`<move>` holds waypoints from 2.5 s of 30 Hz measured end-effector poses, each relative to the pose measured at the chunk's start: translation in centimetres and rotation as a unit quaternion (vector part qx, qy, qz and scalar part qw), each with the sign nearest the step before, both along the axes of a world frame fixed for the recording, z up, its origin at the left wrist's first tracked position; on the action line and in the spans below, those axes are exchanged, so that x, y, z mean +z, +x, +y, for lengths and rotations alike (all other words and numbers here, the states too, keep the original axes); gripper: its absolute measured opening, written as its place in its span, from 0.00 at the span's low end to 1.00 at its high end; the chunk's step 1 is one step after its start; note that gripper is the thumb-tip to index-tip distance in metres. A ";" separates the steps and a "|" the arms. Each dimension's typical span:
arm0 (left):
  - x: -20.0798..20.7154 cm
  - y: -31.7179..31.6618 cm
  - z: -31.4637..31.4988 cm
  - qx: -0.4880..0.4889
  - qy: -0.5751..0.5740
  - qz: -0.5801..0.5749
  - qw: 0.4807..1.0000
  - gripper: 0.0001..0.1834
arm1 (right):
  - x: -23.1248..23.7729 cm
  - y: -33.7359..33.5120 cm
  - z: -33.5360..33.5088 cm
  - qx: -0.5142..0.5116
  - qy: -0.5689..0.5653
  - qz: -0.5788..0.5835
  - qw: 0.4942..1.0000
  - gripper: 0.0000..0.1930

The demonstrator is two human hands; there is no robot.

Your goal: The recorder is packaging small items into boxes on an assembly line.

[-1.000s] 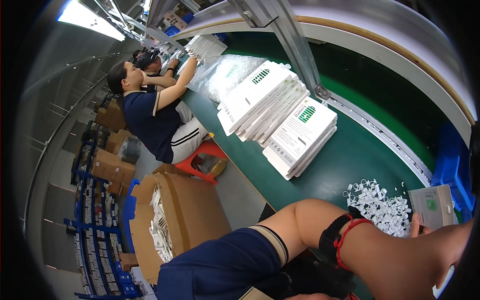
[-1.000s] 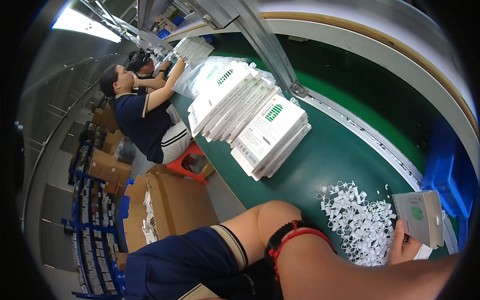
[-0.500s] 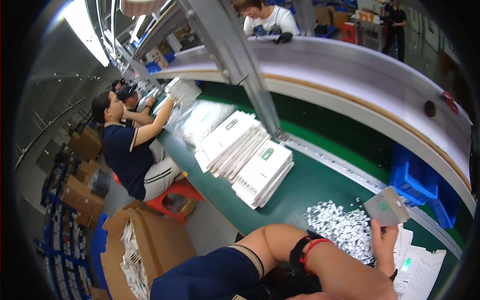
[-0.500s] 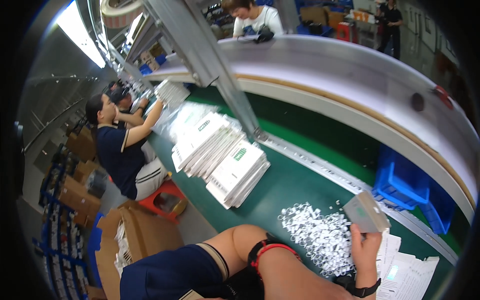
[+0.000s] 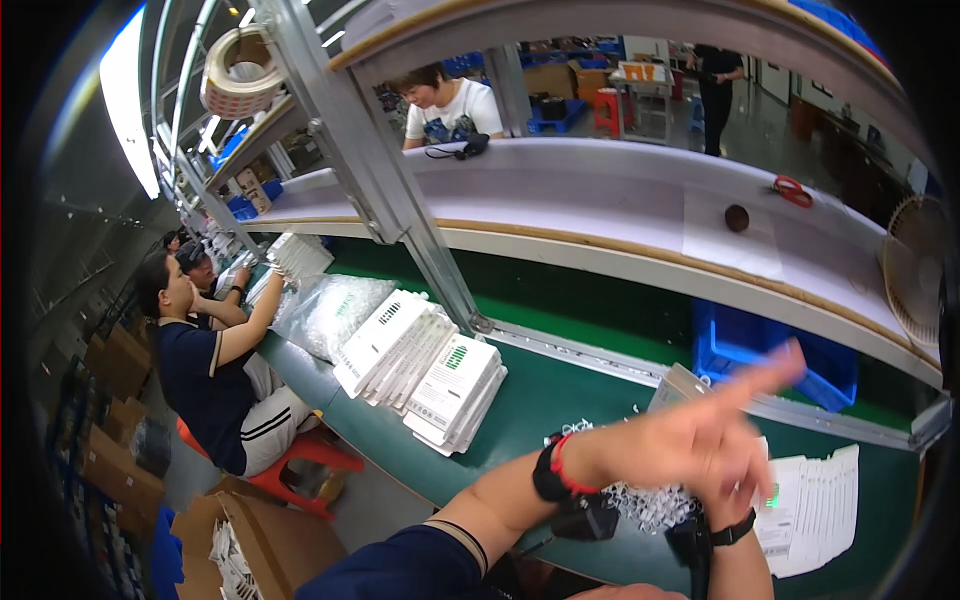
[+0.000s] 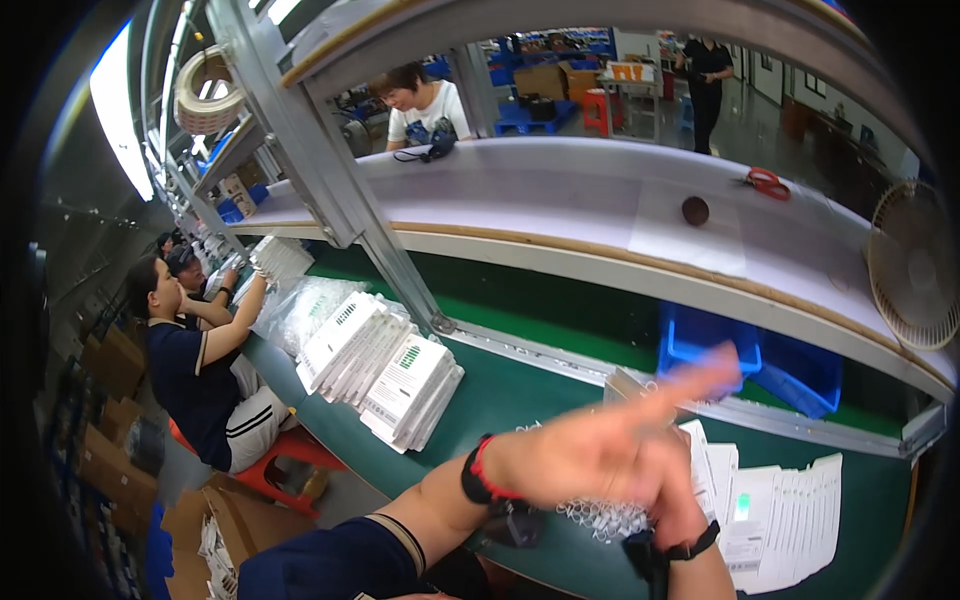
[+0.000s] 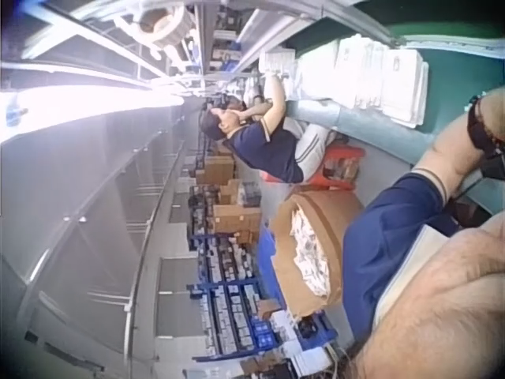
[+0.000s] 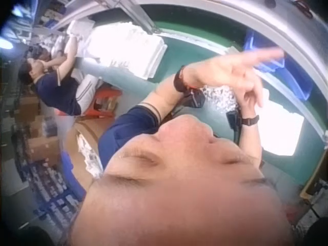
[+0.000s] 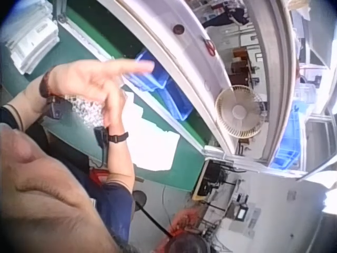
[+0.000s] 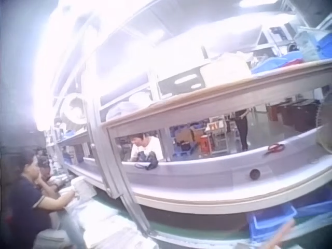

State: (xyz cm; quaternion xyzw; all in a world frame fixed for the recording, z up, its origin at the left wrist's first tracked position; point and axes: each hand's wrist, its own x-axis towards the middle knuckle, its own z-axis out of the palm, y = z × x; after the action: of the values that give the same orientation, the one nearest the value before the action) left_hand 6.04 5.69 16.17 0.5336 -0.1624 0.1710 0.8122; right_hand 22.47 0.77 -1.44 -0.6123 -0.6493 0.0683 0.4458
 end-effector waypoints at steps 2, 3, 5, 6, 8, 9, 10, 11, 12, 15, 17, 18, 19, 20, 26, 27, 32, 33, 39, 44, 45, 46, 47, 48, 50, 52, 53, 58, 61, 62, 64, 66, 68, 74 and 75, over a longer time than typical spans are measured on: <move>-2.2 2.5 2.2 0.089 -0.029 -0.017 0.996 0.47 | -0.2 -0.5 0.1 0.020 -0.004 0.014 1.000 0.17; -2.7 3.2 2.4 0.115 -0.053 -0.002 0.992 0.48 | 0.6 -0.5 0.5 0.062 -0.113 0.073 0.989 0.18; -4.0 6.2 1.8 0.038 -0.001 -0.024 0.999 0.45 | -0.7 0.6 0.8 0.049 0.012 0.013 0.999 0.16; -4.2 7.2 0.8 -0.061 0.075 0.048 0.994 0.42 | -0.6 1.3 0.3 0.026 -0.046 0.069 0.996 0.16; -7.8 9.0 -3.1 -0.183 0.193 0.068 0.961 0.39 | 0.4 0.7 -0.5 -0.003 -0.079 0.073 0.994 0.15; -10.9 10.1 -4.8 -0.215 0.235 0.011 0.948 0.38 | 0.7 0.4 -0.5 0.009 -0.080 0.074 0.994 0.15; -11.3 9.4 -4.7 -0.196 0.230 0.030 0.953 0.38 | 0.0 0.0 -0.3 0.027 -0.099 0.079 0.992 0.15; -10.6 9.2 -5.0 -0.209 0.230 0.039 0.950 0.40 | 0.0 0.1 -0.3 0.024 -0.116 0.071 0.990 0.15; -10.0 8.8 -5.2 -0.220 0.229 0.049 0.947 0.42 | -0.1 -0.1 -0.4 0.020 -0.080 0.065 0.994 0.15; -5.9 6.4 -2.5 -0.131 0.180 0.062 0.973 0.41 | -0.5 0.1 -0.4 0.007 -0.034 0.009 0.999 0.12; -4.1 5.1 -0.5 -0.077 0.047 0.039 0.995 0.46 | -1.5 0.9 -0.4 0.009 0.006 -0.018 1.000 0.12; -3.6 4.8 0.9 -0.016 0.044 0.017 0.999 0.47 | -2.0 1.7 -0.5 0.008 0.044 -0.046 0.998 0.12; -3.3 3.4 2.3 0.070 0.041 0.011 0.997 0.47 | -2.5 1.3 0.0 0.031 0.084 -0.058 0.994 0.12; -2.5 1.9 3.7 0.155 0.049 -0.026 0.986 0.47 | -1.8 0.6 0.2 0.037 0.025 -0.018 0.999 0.12; 0.5 -5.7 9.1 0.460 -0.038 -0.243 0.853 0.42 | 0.4 0.1 -0.5 -0.003 -0.119 0.068 0.991 0.14; 0.8 -7.1 9.2 0.521 -0.065 -0.270 0.807 0.41 | 0.7 0.1 -0.5 0.002 -0.117 0.065 0.991 0.14; 1.4 -11.7 7.3 0.668 -0.039 -0.371 0.643 0.37 | 0.9 -0.1 -0.2 0.015 -0.088 0.054 0.995 0.14; 1.4 -11.7 7.0 0.668 -0.037 -0.373 0.643 0.37 | 1.0 -0.2 -0.3 0.011 -0.100 0.069 0.993 0.14; 1.4 -5.6 5.3 0.399 -0.209 -0.217 0.866 0.26 | 0.6 -0.1 -0.7 0.004 -0.130 0.101 0.986 0.14; 0.2 -1.6 5.1 0.253 -0.347 -0.005 0.903 0.23 | 0.4 -0.1 -0.8 -0.009 -0.125 0.091 0.988 0.13; -0.3 -1.5 5.8 0.255 -0.364 -0.013 0.896 0.24 | 0.2 0.0 -0.8 -0.010 -0.123 0.091 0.988 0.13; -0.5 -1.7 6.5 0.260 -0.380 -0.020 0.888 0.25 | 0.2 0.0 -0.8 -0.007 -0.121 0.090 0.989 0.13; -0.3 -2.5 7.2 0.261 -0.380 -0.020 0.887 0.25 | 0.3 0.0 -0.8 -0.005 -0.120 0.088 0.989 0.13; 0.0 -4.0 8.1 0.280 -0.382 -0.100 0.875 0.26 | 0.4 -0.2 -0.6 -0.001 -0.124 0.090 0.988 0.13; 0.8 -7.5 9.4 0.299 -0.346 -0.260 0.851 0.27 | 0.5 -0.1 -0.5 0.005 -0.132 0.094 0.987 0.14; 2.0 -10.6 8.8 0.342 -0.241 -0.395 0.818 0.27 | 0.2 0.7 -0.8 0.000 -0.138 0.090 0.986 0.14; 2.6 -12.2 8.1 0.391 -0.172 -0.445 0.787 0.27 | 0.0 0.8 -0.7 0.002 -0.143 0.090 0.986 0.14; 2.2 -14.6 4.4 0.187 0.048 -0.577 0.793 0.23 | 0.8 0.0 -0.6 0.007 -0.137 0.106 0.985 0.13; 2.2 -13.0 4.8 0.129 0.135 -0.466 0.865 0.24 | 0.7 0.4 -0.8 -0.002 -0.132 0.095 0.987 0.12; 2.4 -12.5 5.0 0.108 0.142 -0.449 0.875 0.25 | 0.6 0.3 -0.7 0.000 -0.130 0.095 0.987 0.12; 2.5 -12.0 4.8 0.111 0.129 -0.436 0.884 0.25 | 0.2 0.1 -0.4 0.014 -0.126 0.111 0.986 0.12; 2.6 -11.7 4.7 0.106 0.116 -0.421 0.893 0.26 | 0.4 -0.2 -0.4 0.018 -0.133 0.109 0.985 0.12; 2.5 -10.7 4.6 0.112 0.110 -0.421 0.894 0.23 | 0.4 0.3 -0.6 0.009 -0.145 0.100 0.984 0.12; 2.8 -9.4 4.0 0.070 0.171 -0.386 0.904 0.22 | 0.3 0.2 -0.5 0.009 -0.122 0.074 0.990 0.13; 2.8 -9.3 3.7 0.069 0.170 -0.385 0.905 0.22 | 0.4 0.2 -0.7 0.008 -0.123 0.074 0.990 0.13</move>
State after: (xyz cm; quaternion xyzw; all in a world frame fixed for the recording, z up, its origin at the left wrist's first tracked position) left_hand -3.26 9.35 18.94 0.5662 -0.4518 0.3885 0.5695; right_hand 22.64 0.11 -1.04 -0.6502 -0.6061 0.1965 0.4139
